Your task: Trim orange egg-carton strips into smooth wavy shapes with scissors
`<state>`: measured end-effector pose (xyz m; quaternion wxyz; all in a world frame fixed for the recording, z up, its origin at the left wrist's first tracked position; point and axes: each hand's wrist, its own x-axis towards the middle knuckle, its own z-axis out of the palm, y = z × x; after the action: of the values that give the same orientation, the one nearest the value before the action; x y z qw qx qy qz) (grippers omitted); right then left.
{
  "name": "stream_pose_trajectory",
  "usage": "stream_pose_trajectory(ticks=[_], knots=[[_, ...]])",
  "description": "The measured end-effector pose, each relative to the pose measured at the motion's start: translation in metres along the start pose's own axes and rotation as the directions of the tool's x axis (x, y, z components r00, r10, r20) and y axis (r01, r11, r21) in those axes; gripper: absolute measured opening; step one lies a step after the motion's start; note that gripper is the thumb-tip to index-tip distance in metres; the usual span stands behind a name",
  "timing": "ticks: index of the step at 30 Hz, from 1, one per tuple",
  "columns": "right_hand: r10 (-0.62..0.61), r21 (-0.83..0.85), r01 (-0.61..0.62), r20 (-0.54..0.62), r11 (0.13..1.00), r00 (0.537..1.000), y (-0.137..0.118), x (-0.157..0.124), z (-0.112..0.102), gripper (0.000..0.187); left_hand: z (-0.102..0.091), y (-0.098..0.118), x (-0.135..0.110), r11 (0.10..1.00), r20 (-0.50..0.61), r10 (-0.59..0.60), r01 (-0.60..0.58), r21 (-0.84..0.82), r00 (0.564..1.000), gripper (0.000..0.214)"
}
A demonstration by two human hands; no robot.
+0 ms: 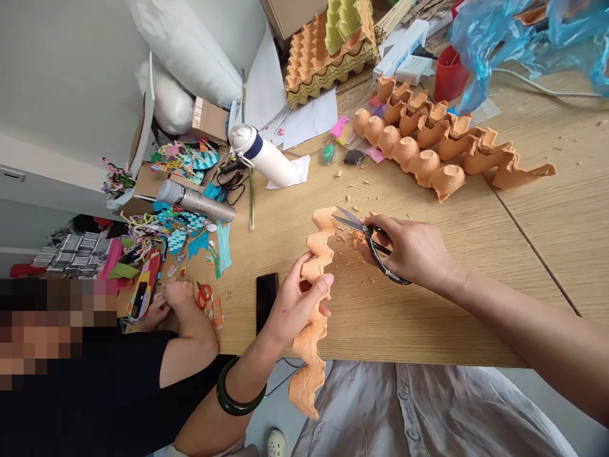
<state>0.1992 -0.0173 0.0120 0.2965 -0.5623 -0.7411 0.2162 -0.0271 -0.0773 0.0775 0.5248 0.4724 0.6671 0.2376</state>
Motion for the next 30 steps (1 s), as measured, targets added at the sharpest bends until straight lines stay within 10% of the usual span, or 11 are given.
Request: stream_pose_trajectory(ticks=[13, 30], knots=[[-0.331, -0.367, 0.260, -0.145, 0.893, 0.932, 0.009, -0.004, 0.018, 0.030, 0.001, 0.009, -0.011, 0.978, 0.152, -0.051, 0.080, -0.194, 0.987, 0.043], [-0.148, -0.257, 0.133, -0.038, 0.957, 0.988, 0.002, -0.006, 0.016, 0.044, 0.005, 0.013, -0.010, 0.922, 0.291, -0.142, 0.233, -0.309, 0.946, 0.028]])
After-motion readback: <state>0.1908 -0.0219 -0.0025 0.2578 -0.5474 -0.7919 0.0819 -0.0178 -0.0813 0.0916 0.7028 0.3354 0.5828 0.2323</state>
